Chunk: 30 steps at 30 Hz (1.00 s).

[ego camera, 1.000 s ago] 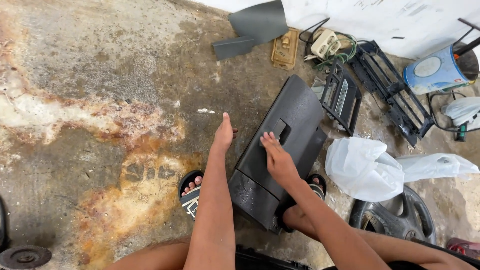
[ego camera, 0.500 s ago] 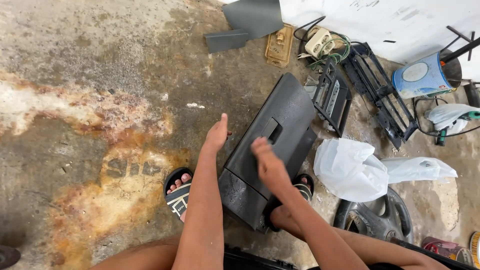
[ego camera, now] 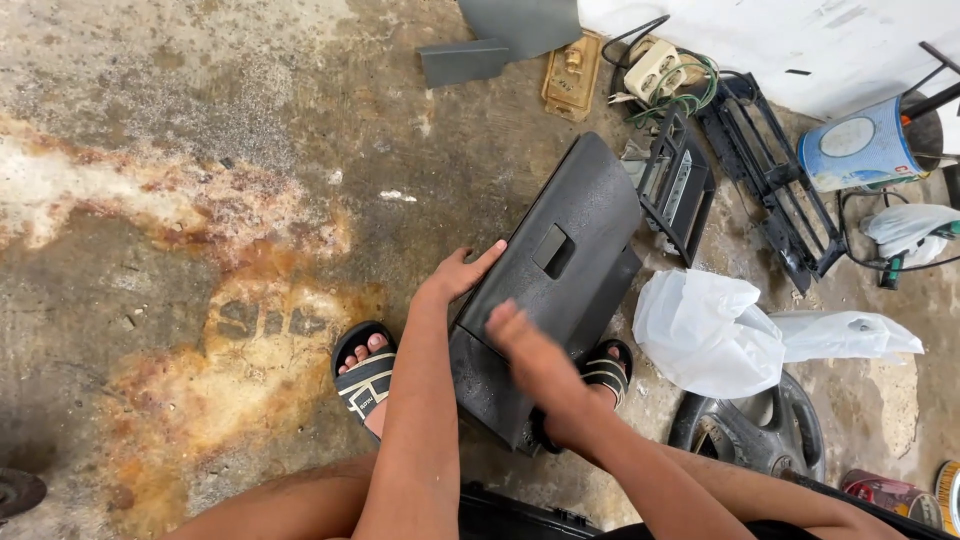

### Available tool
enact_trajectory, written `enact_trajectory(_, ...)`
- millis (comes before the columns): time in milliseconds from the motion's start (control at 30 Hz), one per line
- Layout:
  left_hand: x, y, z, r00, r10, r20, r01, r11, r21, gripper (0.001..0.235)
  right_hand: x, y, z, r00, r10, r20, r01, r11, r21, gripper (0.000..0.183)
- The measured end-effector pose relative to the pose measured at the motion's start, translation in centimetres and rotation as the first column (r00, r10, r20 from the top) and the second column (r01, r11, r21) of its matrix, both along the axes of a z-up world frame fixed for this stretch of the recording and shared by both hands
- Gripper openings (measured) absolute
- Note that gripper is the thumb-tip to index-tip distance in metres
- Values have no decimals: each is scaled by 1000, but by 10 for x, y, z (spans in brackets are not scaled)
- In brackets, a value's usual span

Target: Manually sanding a plastic car interior panel using a small piece of sandpaper to prepare the surface.

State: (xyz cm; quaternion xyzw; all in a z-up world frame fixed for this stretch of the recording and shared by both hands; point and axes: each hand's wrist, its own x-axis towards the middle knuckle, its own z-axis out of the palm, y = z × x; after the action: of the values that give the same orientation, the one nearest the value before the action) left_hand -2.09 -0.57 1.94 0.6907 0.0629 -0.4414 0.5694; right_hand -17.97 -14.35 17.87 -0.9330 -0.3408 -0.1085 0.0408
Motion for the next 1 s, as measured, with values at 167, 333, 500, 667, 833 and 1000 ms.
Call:
enact_trajectory(167, -1, -12, -23, 1000, 23, -4, -23, 1000, 2, 143, 1, -1, -12, 979, -93, -181, 137, 959, 247, 49)
enact_trajectory(333, 1, -6, -13, 999, 29, -39, -29, 1000, -7, 144, 27, -28, -19, 997, -63, -39, 69, 979, 193, 45)
enact_trajectory(500, -2, 4, 19, 999, -11, -41, 11, 1000, -1, 139, 0, 14, 4, 979, -3, -206, 47, 977, 208, 44)
enact_trajectory(667, -1, 2, 6, 998, 15, -55, -15, 1000, -3, 141, 31, -7, -15, 987, -146, -69, 157, 967, 203, 41)
enact_trajectory(833, 2, -4, -5, 999, -7, -45, 8, 1000, 8, 142, 38, -11, -21, 996, 92, 3, -91, 995, -36, 45)
enact_trajectory(1000, 1, -3, 0, 999, -7, -39, 7, 1000, 6, 140, 20, 29, 3, 999, 39, 0, -39, 999, 4, 42)
